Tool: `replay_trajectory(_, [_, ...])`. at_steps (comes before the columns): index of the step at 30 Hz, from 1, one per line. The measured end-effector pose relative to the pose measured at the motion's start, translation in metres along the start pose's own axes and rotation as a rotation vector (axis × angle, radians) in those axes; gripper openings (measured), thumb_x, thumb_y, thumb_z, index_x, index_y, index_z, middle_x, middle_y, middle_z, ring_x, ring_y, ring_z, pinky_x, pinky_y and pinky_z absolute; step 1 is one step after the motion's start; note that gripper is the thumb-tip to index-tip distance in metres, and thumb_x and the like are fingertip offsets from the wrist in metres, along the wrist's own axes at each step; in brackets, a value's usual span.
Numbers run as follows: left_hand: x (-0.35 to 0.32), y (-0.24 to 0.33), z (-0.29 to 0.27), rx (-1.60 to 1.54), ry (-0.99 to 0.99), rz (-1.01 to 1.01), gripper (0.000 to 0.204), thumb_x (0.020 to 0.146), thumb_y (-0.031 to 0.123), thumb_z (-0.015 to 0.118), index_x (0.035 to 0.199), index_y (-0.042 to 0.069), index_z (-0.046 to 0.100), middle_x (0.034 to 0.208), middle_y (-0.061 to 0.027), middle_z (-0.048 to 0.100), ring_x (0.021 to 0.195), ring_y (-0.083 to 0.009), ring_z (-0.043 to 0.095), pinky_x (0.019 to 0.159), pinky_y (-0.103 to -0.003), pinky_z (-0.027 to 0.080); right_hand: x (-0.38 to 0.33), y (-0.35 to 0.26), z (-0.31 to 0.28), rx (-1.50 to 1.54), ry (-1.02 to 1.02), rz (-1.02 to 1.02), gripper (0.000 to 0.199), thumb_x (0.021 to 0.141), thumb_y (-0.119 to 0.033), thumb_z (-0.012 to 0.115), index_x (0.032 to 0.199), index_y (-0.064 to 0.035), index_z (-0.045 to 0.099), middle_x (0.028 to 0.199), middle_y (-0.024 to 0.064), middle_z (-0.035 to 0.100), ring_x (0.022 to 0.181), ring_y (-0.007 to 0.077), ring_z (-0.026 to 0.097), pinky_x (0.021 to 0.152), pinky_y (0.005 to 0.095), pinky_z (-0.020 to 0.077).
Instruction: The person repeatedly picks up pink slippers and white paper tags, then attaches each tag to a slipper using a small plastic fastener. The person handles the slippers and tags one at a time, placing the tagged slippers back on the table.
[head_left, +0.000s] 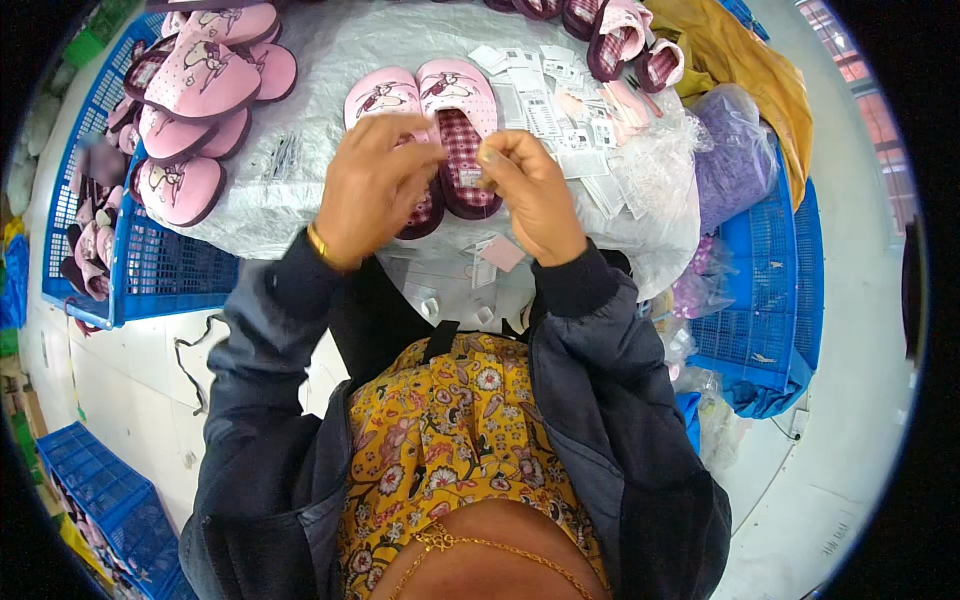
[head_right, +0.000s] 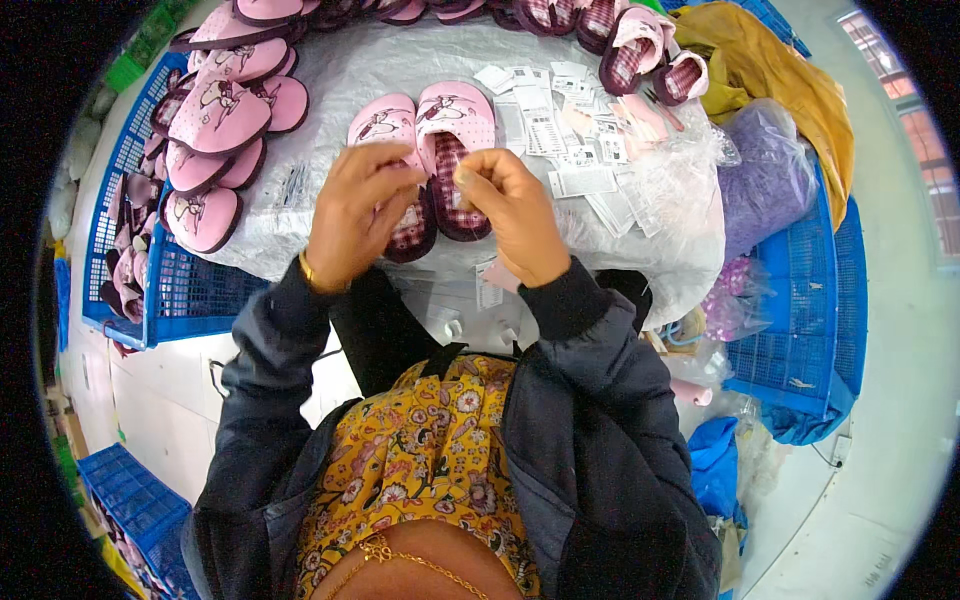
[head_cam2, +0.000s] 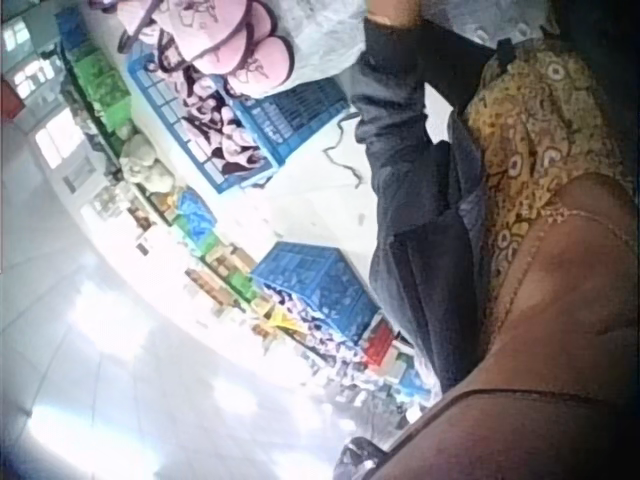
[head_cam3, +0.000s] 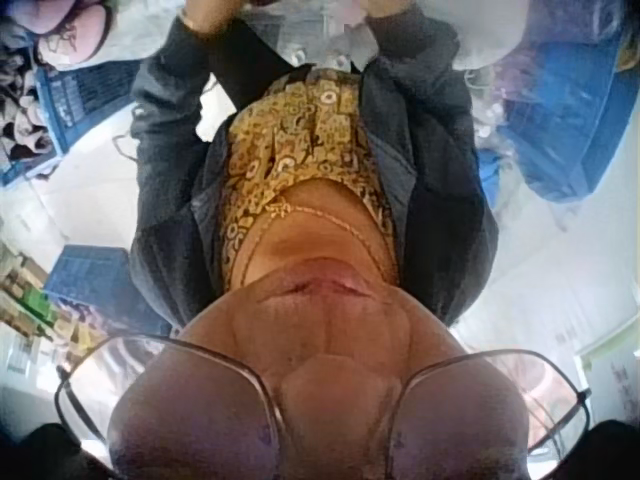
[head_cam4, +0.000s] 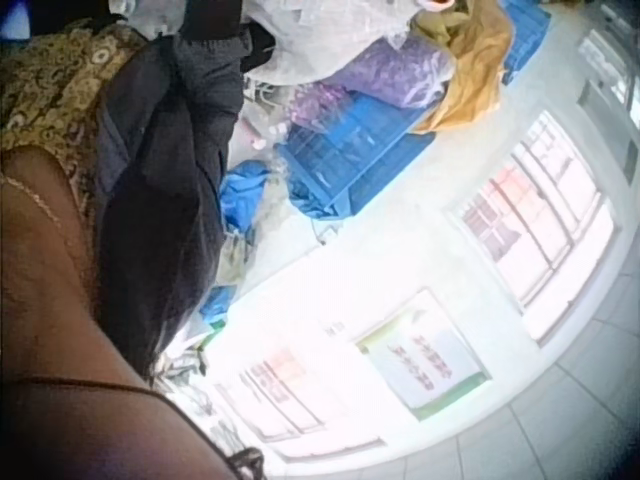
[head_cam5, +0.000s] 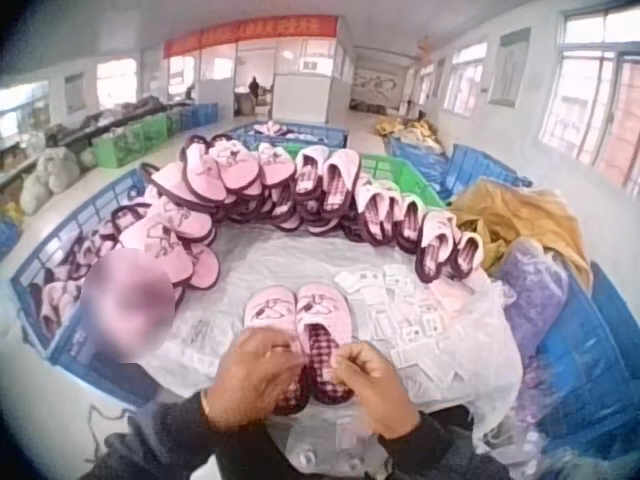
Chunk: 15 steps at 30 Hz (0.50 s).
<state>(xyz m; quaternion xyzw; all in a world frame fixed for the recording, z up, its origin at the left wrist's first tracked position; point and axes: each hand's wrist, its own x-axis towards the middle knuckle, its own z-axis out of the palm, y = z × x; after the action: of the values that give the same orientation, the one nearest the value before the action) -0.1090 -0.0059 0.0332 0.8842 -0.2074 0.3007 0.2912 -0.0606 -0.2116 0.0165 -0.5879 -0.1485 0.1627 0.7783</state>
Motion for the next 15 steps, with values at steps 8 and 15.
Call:
replay_trajectory(8, [0.034, -0.049, 0.037, 0.343, -0.179, 0.141, 0.013, 0.083, 0.02, 0.063, 0.087, 0.012, 0.072, 0.117, -0.0043, 0.065, 0.103, -0.0239, 0.061, 0.092, -0.04, 0.043, 0.037, 0.041, 0.0, -0.386, 0.134, -0.017, 0.026, 0.085, -0.006, 0.069, 0.106, 0.0015, 0.058, 0.081, 0.0053, 0.064, 0.069, 0.0108, 0.058, 0.061, 0.0257, 0.047])
replay_trajectory(15, [0.04, -0.061, 0.038, 0.305, -0.332, -0.056, 0.014, 0.082, 0.023, 0.063, 0.085, 0.015, 0.075, 0.116, -0.0011, 0.067, 0.106, -0.0222, 0.061, 0.089, -0.04, 0.044, 0.041, 0.037, 0.004, -0.575, 0.134, 0.012, 0.029, 0.08, -0.007, 0.073, 0.103, 0.0016, 0.058, 0.077, 0.0104, 0.067, 0.067, 0.0164, 0.064, 0.062, 0.0302, 0.05])
